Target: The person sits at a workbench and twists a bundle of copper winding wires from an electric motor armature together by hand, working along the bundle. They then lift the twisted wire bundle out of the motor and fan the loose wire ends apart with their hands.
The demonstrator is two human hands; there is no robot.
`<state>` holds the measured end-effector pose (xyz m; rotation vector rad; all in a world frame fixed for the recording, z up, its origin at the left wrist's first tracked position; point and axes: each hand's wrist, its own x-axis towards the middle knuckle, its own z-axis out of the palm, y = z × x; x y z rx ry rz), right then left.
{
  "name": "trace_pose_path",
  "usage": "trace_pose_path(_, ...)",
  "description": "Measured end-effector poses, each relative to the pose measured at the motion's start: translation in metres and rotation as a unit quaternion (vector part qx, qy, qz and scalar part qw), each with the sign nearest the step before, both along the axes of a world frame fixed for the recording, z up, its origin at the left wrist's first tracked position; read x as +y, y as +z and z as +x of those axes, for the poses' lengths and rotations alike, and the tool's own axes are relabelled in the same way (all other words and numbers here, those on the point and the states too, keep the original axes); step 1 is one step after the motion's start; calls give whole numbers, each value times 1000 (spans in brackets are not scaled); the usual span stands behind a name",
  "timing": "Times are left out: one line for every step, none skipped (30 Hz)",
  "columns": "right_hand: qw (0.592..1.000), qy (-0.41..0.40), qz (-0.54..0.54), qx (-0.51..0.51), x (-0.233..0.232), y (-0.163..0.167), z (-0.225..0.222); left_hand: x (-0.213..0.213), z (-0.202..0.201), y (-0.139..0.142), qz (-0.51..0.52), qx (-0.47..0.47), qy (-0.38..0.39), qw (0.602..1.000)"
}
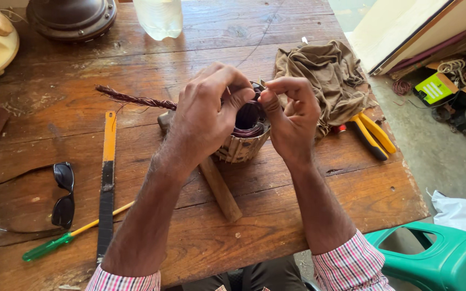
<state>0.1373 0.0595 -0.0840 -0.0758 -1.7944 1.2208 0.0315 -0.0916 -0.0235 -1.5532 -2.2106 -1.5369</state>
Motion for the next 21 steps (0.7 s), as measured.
trace_pose_path(999,29,-29,18,0,1,0,0,0,1,-10,-12,20,1000)
trace_pose_path(996,58,-58,35,0,2,-1,1,-1,2,-20,-24,40,999)
trace_pose_path(995,69,-69,37,0,2,-1,0,-2,3,-31,-36,59,997)
trace_pose_path(993,79,-79,38,0,3,-1,0,-2,4,-10,-33,38,999)
trace_pose_path(991,90,-89,39,-1,4,0,0,-3,5,10,-31,16,999)
trace_pose_path(991,91,-90,42,-1,4,0,-1,-3,5,31,-27,-5,999)
trace_pose_path(991,90,-90,43,-1,5,0,-1,-2,5,32,-2,-18,999)
trace_pose_path(991,89,-91,44,0,5,1,-1,-1,5,34,23,-31,999)
trace_pose_path(984,116,-121,58,0,6,2,0,1,5,36,48,-44,997)
trace_pose_path(975,143,-152,71,0,6,2,2,4,4,44,65,-34,996)
trace_pose_path(965,171,-183,83,0,7,2,3,6,4,50,80,-23,995)
trace_pose_path(957,187,-207,83,0,7,2,4,8,4,56,96,-11,994)
trace_pose_path(948,202,-231,83,0,8,3,5,9,4,36,50,-4,998)
trace_pose_path(938,218,-256,83,0,9,3,6,10,4,16,4,2,1000)
trace_pose_path(942,217,-245,75,0,10,2,6,10,5,-5,-41,9,999)
trace_pose_path(946,215,-233,67,-1,11,2,6,10,5,-6,-72,16,997)
trace_pose_path(950,214,-222,58,0,12,2,5,9,6,-6,-103,24,994)
trace_pose_path(960,196,-193,41,0,13,2,4,8,8,-7,-133,31,991)
trace_pose_path(970,178,-165,24,0,14,3,2,7,9,10,-132,26,991)
trace_pose_path(978,160,-136,6,1,14,3,1,6,10,28,-132,21,991)
trace_pose_path(983,141,-112,-14,1,14,3,0,5,12,46,-131,17,990)
